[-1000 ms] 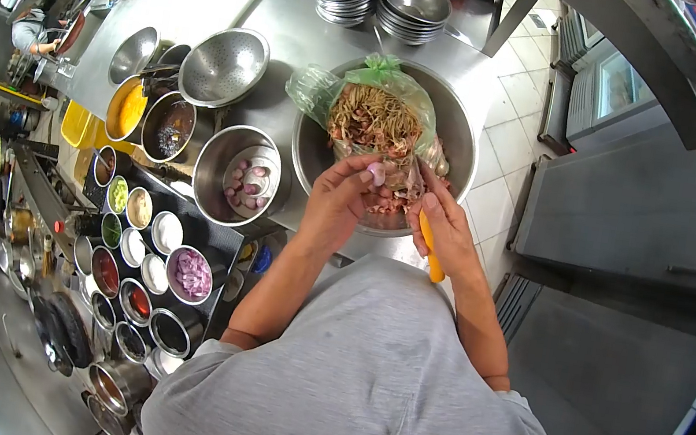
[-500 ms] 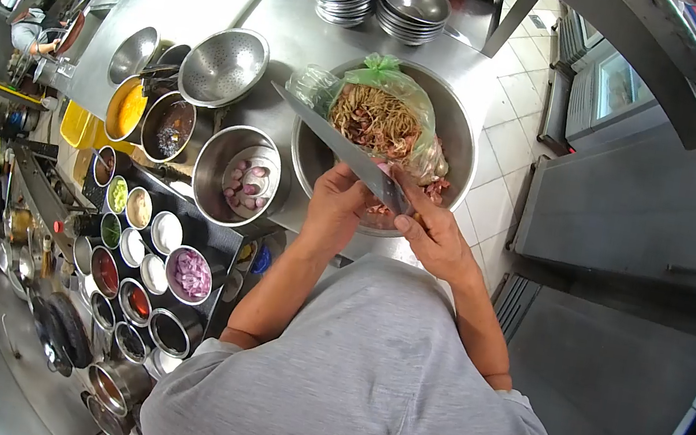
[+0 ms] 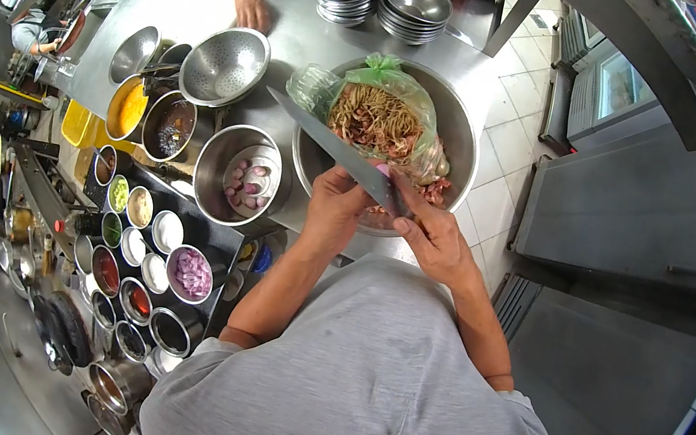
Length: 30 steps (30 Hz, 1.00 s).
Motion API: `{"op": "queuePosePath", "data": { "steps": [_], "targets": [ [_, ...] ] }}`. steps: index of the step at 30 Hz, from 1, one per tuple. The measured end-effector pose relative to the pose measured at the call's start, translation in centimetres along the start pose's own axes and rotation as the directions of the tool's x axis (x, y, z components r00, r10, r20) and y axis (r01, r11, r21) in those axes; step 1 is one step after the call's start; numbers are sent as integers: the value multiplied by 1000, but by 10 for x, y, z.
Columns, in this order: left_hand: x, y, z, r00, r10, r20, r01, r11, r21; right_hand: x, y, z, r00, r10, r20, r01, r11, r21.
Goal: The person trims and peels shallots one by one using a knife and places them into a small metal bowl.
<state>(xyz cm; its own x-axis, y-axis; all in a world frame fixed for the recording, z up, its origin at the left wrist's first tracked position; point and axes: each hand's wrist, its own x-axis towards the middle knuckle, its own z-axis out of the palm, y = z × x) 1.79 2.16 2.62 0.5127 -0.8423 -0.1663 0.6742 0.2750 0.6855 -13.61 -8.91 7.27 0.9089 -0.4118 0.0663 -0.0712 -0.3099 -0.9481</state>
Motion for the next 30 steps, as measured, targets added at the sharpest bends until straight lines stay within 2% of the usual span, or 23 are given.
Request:
{"op": "queuePosePath", "data": {
  "steps": [2, 5, 6, 8, 10, 11, 14, 20, 21, 27, 29, 30],
  "targets": [
    [1, -1, 3, 999, 32, 12, -32, 999, 10, 0, -2, -2, 998, 60, 18, -59, 998, -23],
    [3, -4, 1, 999, 28, 34, -27, 999, -23, -1, 3, 0, 995, 97, 25, -99, 993, 64],
    [4, -3, 1, 999, 28, 35, -27, 999, -22, -2, 5, 2, 994, 101, 31, -105, 961, 254],
    [5, -2, 0, 998, -30, 46, 30, 1000, 5, -6, 11, 4, 994, 103, 37, -109, 893, 438],
    [8, -1, -3, 995, -75, 71, 77, 997, -26, -11, 17, 1, 958, 260, 124, -274, 693, 666],
    [9, -1, -3, 988, -118, 96, 123, 991, -56, -10, 16, 0, 958, 259, 123, -274, 693, 667],
    [13, 1, 0, 982, -106, 155, 127, 983, -134, -7, 14, 0, 969, 237, 71, -217, 678, 702],
    [13, 2, -3, 982, -115, 152, 142, 973, -182, -9, 19, 1, 969, 244, 37, -204, 704, 680],
    [12, 3, -2, 981, -116, 153, 143, 973, -182, -9, 19, 1, 958, 286, 18, -227, 718, 658],
    [14, 4, 1, 989, -141, 53, 148, 976, -161, -8, 20, -1, 919, 394, -18, -295, 716, 633],
    [12, 1, 3, 995, -98, 38, 98, 995, 2, -10, 24, 1, 909, 415, -40, -296, 710, 639],
    [11, -3, 2, 994, -97, 60, 96, 995, 6, -11, 25, 1, 900, 435, -14, -328, 700, 635]
  ]
}}
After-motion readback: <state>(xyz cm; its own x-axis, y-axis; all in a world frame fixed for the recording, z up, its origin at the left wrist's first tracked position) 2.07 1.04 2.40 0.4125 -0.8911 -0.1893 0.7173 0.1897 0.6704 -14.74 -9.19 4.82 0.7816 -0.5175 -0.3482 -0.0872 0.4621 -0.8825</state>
